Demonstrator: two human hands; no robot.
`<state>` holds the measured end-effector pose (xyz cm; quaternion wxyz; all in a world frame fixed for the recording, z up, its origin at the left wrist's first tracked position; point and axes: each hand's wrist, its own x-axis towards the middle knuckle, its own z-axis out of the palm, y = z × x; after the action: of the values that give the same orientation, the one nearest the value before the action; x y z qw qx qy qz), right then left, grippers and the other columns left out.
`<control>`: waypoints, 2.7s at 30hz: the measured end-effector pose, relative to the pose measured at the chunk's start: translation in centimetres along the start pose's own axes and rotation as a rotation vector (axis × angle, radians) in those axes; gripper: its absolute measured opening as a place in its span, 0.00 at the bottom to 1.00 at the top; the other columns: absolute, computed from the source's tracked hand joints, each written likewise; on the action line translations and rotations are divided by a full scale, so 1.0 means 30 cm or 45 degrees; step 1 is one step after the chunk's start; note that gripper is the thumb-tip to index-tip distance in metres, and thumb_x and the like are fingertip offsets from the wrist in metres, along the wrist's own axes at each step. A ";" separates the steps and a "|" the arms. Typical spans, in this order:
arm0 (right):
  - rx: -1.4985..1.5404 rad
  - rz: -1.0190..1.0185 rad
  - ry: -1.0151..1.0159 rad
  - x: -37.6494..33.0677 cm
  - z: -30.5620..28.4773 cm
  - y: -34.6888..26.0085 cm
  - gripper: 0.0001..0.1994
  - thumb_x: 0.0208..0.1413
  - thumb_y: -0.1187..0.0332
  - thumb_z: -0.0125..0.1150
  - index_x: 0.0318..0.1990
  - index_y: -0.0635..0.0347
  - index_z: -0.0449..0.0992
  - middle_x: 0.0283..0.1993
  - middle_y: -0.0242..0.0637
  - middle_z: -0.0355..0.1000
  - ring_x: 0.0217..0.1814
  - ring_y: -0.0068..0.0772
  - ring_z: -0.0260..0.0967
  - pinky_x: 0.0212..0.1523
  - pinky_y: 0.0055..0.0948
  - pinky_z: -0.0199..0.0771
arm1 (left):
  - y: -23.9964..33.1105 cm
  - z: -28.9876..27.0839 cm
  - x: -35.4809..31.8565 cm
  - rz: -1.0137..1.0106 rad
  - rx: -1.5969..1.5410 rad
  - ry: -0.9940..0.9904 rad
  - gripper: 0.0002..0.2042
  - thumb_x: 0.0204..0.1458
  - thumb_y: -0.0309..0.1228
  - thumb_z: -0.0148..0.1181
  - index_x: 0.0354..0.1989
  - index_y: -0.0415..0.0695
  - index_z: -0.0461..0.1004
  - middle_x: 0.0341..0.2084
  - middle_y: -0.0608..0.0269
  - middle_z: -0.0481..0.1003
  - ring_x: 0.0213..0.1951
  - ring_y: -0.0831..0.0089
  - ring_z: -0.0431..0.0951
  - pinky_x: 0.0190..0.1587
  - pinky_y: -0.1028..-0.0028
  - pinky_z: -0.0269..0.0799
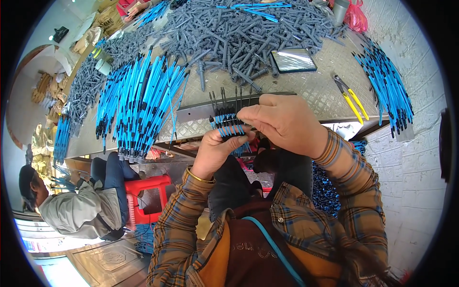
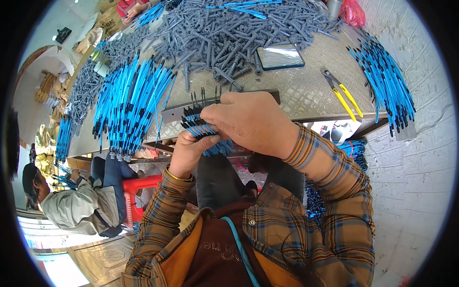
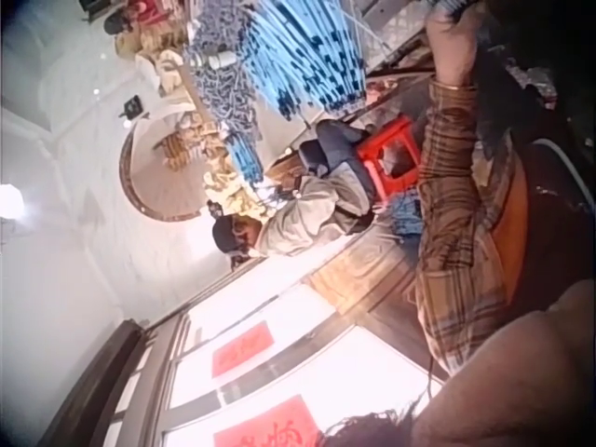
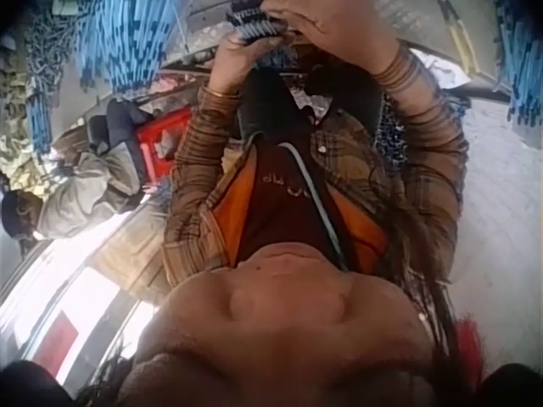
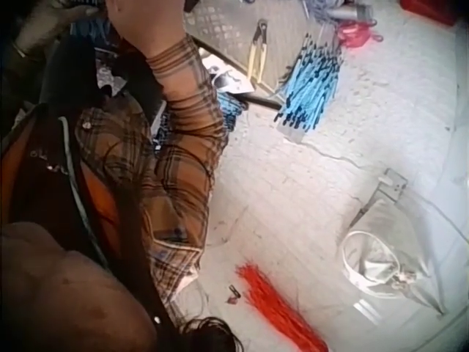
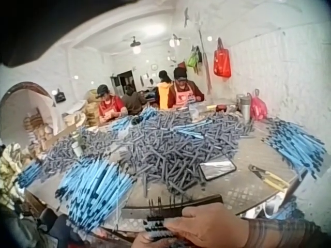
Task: The person assembles umbrella skeletons by stringing plastic ribs onto a wire, fitting the ribs into a central hub, and securing and trimming the wire using pliers.
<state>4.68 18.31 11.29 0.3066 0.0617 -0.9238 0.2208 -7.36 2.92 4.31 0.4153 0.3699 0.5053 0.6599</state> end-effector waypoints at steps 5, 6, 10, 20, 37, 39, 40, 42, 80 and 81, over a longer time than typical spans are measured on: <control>-0.047 -0.079 -0.088 0.018 -0.030 0.001 0.09 0.46 0.70 0.56 0.37 0.49 0.74 0.20 0.33 0.63 0.22 0.37 0.65 0.20 0.31 0.63 | 0.008 -0.007 0.004 -0.051 0.071 -0.059 0.09 0.50 0.20 0.54 0.40 0.37 0.73 0.35 0.61 0.76 0.40 0.76 0.74 0.45 0.77 0.68; -0.048 -0.075 -0.088 0.016 -0.029 0.000 0.09 0.46 0.70 0.56 0.37 0.49 0.74 0.20 0.33 0.63 0.22 0.37 0.65 0.20 0.31 0.63 | 0.011 -0.004 0.004 -0.053 0.070 -0.061 0.09 0.50 0.20 0.54 0.40 0.37 0.73 0.35 0.61 0.76 0.40 0.76 0.74 0.45 0.77 0.68; -0.026 -0.081 -0.030 0.014 -0.003 -0.004 0.08 0.47 0.70 0.56 0.37 0.50 0.73 0.20 0.33 0.63 0.22 0.38 0.65 0.21 0.31 0.64 | 0.023 0.003 0.003 -0.013 0.074 -0.052 0.10 0.49 0.20 0.54 0.40 0.37 0.73 0.35 0.63 0.75 0.40 0.77 0.73 0.45 0.78 0.68; -0.039 -0.065 0.046 0.032 0.042 -0.027 0.07 0.47 0.68 0.57 0.35 0.53 0.72 0.20 0.33 0.63 0.21 0.37 0.65 0.21 0.31 0.64 | -0.006 -0.008 0.001 -0.013 0.120 0.004 0.06 0.50 0.19 0.54 0.36 0.39 0.74 0.33 0.68 0.74 0.38 0.81 0.71 0.42 0.79 0.67; -0.019 0.223 0.269 0.089 -0.037 0.091 0.12 0.48 0.63 0.57 0.39 0.56 0.71 0.29 0.40 0.69 0.29 0.41 0.69 0.28 0.30 0.68 | 0.006 0.000 0.010 -0.060 -0.097 0.105 0.07 0.51 0.20 0.52 0.39 0.38 0.72 0.34 0.60 0.75 0.38 0.75 0.75 0.42 0.77 0.70; -0.128 0.514 0.189 0.092 -0.076 0.320 0.11 0.49 0.63 0.55 0.39 0.56 0.71 0.31 0.42 0.71 0.31 0.43 0.69 0.30 0.33 0.69 | 0.010 0.011 0.016 -0.077 -0.116 0.118 0.08 0.50 0.20 0.53 0.39 0.38 0.72 0.33 0.58 0.76 0.38 0.73 0.75 0.42 0.76 0.69; -0.307 0.542 0.117 0.068 -0.088 0.464 0.11 0.49 0.63 0.54 0.38 0.56 0.72 0.31 0.43 0.71 0.31 0.45 0.69 0.31 0.35 0.68 | 0.014 0.022 0.026 -0.097 -0.130 0.112 0.08 0.50 0.21 0.53 0.39 0.38 0.72 0.33 0.57 0.76 0.38 0.71 0.75 0.43 0.75 0.69; -0.629 0.649 -0.115 0.018 -0.070 0.643 0.10 0.49 0.63 0.54 0.35 0.58 0.72 0.31 0.45 0.71 0.32 0.48 0.68 0.33 0.39 0.67 | 0.020 0.018 0.037 -0.114 -0.139 0.128 0.08 0.49 0.22 0.54 0.39 0.38 0.72 0.33 0.56 0.76 0.38 0.69 0.76 0.43 0.74 0.69; 0.246 0.142 -0.045 -0.014 -0.010 0.070 0.08 0.49 0.73 0.52 0.38 0.59 0.72 0.22 0.39 0.69 0.21 0.36 0.68 0.22 0.27 0.65 | 0.023 -0.009 0.002 -0.063 -0.045 0.033 0.06 0.50 0.23 0.54 0.36 0.38 0.73 0.33 0.58 0.76 0.38 0.71 0.75 0.44 0.73 0.69; 0.213 0.142 -0.059 -0.012 -0.010 0.069 0.08 0.49 0.73 0.52 0.38 0.59 0.72 0.22 0.39 0.69 0.21 0.36 0.68 0.22 0.27 0.65 | 0.023 -0.009 0.002 -0.059 -0.036 0.022 0.06 0.50 0.23 0.54 0.36 0.38 0.73 0.33 0.58 0.76 0.38 0.71 0.75 0.44 0.73 0.69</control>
<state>4.62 20.29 10.53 0.2660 0.0406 -0.9111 0.3123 -7.76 2.78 4.91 0.4311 0.3465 0.5077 0.6605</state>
